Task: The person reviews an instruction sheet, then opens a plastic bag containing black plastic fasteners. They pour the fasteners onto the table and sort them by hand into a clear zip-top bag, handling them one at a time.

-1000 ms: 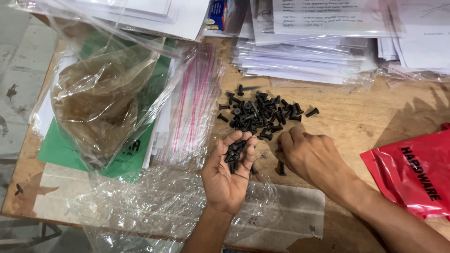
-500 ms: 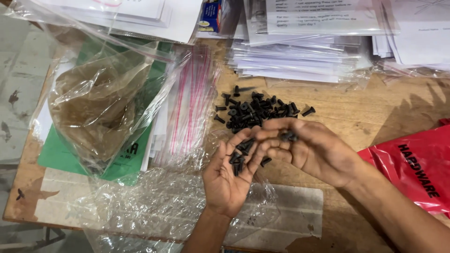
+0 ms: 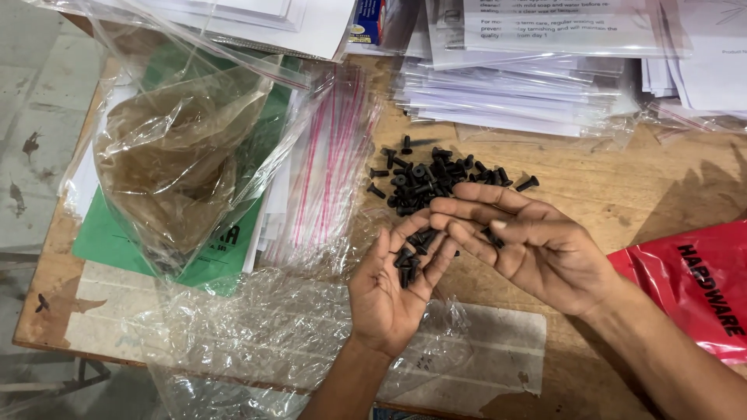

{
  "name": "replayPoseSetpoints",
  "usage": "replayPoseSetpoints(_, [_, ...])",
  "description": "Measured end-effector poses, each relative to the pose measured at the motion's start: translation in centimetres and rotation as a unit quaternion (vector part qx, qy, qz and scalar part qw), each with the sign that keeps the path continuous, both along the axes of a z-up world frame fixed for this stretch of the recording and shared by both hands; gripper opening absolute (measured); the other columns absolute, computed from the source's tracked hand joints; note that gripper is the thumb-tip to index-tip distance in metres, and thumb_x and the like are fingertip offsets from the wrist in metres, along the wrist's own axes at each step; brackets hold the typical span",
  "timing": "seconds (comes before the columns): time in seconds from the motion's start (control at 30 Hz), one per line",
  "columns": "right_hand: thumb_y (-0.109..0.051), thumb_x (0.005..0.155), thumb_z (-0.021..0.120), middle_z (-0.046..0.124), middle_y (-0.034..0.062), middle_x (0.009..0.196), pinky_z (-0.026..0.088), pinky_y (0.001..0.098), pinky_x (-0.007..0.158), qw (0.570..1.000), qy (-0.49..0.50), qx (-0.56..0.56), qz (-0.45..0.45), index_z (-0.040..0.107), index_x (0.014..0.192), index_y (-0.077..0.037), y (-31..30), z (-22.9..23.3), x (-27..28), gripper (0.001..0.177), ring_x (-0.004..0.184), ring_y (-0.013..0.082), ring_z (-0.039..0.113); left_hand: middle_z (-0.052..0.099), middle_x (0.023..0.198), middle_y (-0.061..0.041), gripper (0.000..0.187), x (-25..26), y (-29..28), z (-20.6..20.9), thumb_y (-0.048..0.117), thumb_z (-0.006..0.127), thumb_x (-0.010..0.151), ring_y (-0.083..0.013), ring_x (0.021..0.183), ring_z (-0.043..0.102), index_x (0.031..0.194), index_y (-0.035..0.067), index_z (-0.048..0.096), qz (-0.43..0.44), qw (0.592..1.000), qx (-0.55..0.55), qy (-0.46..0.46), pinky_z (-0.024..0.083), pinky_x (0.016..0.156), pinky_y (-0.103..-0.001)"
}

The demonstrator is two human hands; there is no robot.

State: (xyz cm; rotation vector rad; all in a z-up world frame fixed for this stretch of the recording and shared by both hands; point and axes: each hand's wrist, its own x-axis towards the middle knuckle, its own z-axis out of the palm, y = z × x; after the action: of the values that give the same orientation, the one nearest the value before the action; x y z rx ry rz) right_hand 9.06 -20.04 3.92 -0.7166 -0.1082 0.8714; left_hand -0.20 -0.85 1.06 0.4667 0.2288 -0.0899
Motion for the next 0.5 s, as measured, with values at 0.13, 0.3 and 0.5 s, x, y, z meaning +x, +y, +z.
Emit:
replayPoseSetpoints(0.13, [0.012, 0.083, 0.059, 0.044, 0.0361, 0.154, 0.031, 0.0416, 0.123, 0.999, -0.012, 0.037, -0.017, 0.040, 0.150, 0.013, 0.2, 0.6, -0.5, 0.070, 0.145, 0.0404, 0.046, 0.061, 0.135, -0.020, 0.063, -0.1, -0.1, -0.5, 0.045, 0.036, 0.111, -0.0280, 0.131, 0.058, 0.140, -0.009, 0.050, -0.008, 1.000, -0.018, -0.017, 0.044, 0.118, -0.044])
replayPoseSetpoints(0.3, [0.015, 0.089, 0.046, 0.047, 0.0328, 0.152, 0.033, 0.0433, 0.118, 0.995, -0.042, -0.055, -0.075, 0.041, 0.148, 0.012, 2.2, 2.2, -1.3, 0.059, 0.145, 0.0377, 0.046, 0.062, 0.136, -0.019, 0.063, -0.1, -0.1, -0.7, 0.047, 0.037, 0.109, -0.0267, 0.132, 0.059, 0.139, -0.007, 0.050, -0.014, 0.999, -0.050, -0.005, 0.046, 0.118, -0.043])
replayPoseSetpoints(0.5, [0.013, 0.096, 0.040, 0.043, 0.0171, 0.161, 0.038, 0.0449, 0.123, 0.962, -0.255, -0.091, -0.019, 0.039, 0.150, -0.001, 5.4, 2.4, -2.7, 0.056, 0.152, 0.0303, 0.040, 0.062, 0.137, -0.016, 0.046, -0.6, 0.1, -3.5, 0.035, 0.037, 0.123, -0.0273, 0.131, 0.059, 0.141, -0.004, 0.053, 0.011, 0.986, -0.148, -0.081, 0.049, 0.116, -0.044])
